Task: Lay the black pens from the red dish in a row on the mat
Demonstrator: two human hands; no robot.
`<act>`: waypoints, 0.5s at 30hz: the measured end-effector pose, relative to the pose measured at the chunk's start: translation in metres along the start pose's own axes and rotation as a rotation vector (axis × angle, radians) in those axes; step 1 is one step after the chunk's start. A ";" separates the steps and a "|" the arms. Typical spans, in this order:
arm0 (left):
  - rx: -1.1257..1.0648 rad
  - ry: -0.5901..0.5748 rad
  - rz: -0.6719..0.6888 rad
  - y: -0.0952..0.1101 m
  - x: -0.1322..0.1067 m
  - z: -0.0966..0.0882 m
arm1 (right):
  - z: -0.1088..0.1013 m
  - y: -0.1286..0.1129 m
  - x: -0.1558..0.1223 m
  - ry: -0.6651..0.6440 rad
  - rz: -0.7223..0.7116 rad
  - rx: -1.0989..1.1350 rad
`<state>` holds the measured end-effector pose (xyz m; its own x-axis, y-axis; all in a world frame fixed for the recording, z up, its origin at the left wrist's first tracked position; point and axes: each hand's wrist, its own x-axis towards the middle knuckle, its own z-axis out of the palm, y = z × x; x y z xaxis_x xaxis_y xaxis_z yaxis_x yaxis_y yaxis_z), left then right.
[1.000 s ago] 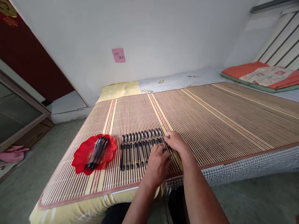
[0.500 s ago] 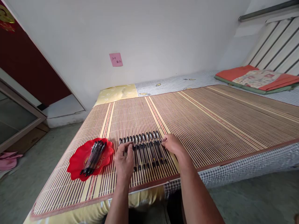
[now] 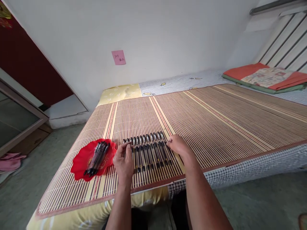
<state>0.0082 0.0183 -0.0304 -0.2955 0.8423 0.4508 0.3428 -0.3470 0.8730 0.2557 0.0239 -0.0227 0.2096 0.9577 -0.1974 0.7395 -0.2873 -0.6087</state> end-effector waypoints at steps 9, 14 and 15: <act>0.017 -0.218 0.021 0.021 -0.029 -0.010 | -0.005 -0.004 -0.022 0.072 -0.077 0.005; 0.146 -0.490 0.005 0.025 -0.098 -0.065 | 0.027 -0.012 -0.126 -0.312 -0.327 0.232; 0.148 -0.517 -0.031 0.019 -0.114 -0.080 | 0.039 -0.008 -0.151 -0.457 -0.350 0.233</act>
<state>-0.0230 -0.1179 -0.0502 0.1569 0.9574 0.2423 0.4738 -0.2882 0.8321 0.1927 -0.1192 -0.0180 -0.3534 0.9059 -0.2335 0.5447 -0.0036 -0.8386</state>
